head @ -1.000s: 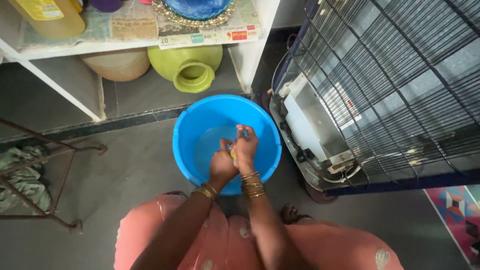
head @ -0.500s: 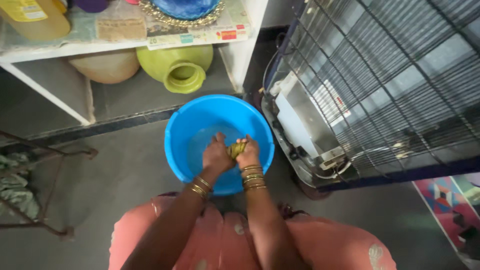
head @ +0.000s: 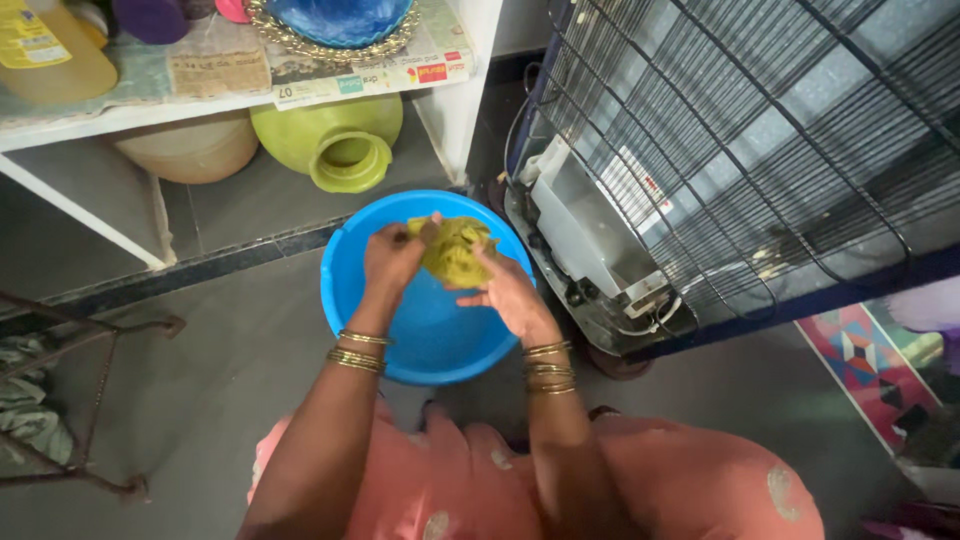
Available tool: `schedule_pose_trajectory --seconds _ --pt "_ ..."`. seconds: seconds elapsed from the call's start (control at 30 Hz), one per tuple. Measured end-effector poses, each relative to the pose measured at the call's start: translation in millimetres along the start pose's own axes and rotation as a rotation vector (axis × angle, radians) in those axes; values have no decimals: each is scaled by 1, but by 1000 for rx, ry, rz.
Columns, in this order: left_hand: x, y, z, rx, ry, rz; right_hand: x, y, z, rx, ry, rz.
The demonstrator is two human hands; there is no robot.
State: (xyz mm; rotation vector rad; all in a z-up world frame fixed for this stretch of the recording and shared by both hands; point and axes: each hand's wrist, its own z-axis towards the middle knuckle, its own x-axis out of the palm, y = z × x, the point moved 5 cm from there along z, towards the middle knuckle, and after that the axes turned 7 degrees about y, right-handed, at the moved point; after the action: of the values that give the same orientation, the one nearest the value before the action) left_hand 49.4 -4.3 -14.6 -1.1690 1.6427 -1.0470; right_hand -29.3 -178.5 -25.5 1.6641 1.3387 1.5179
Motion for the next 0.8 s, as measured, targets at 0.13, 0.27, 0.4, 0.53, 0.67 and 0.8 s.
schedule_pose_trajectory --seconds 0.13,0.27,0.4,0.53,0.67,0.8 --pt "25 15 14 -163 135 -432 -13 -2 -8 -195 -163 -446" --pt "56 8 19 -209 453 -804 -33 -2 -19 -264 -163 -567" --pt "63 6 20 -120 619 -716 -48 4 -27 -267 -349 -590" --pt "70 36 37 13 355 -532 -57 5 -41 -569 -802 -578" --pt "73 53 52 -68 100 -729 -79 -10 -43 -737 -1033 -21" --pt "71 27 28 -53 66 -905 -64 6 -51 -705 -964 175"
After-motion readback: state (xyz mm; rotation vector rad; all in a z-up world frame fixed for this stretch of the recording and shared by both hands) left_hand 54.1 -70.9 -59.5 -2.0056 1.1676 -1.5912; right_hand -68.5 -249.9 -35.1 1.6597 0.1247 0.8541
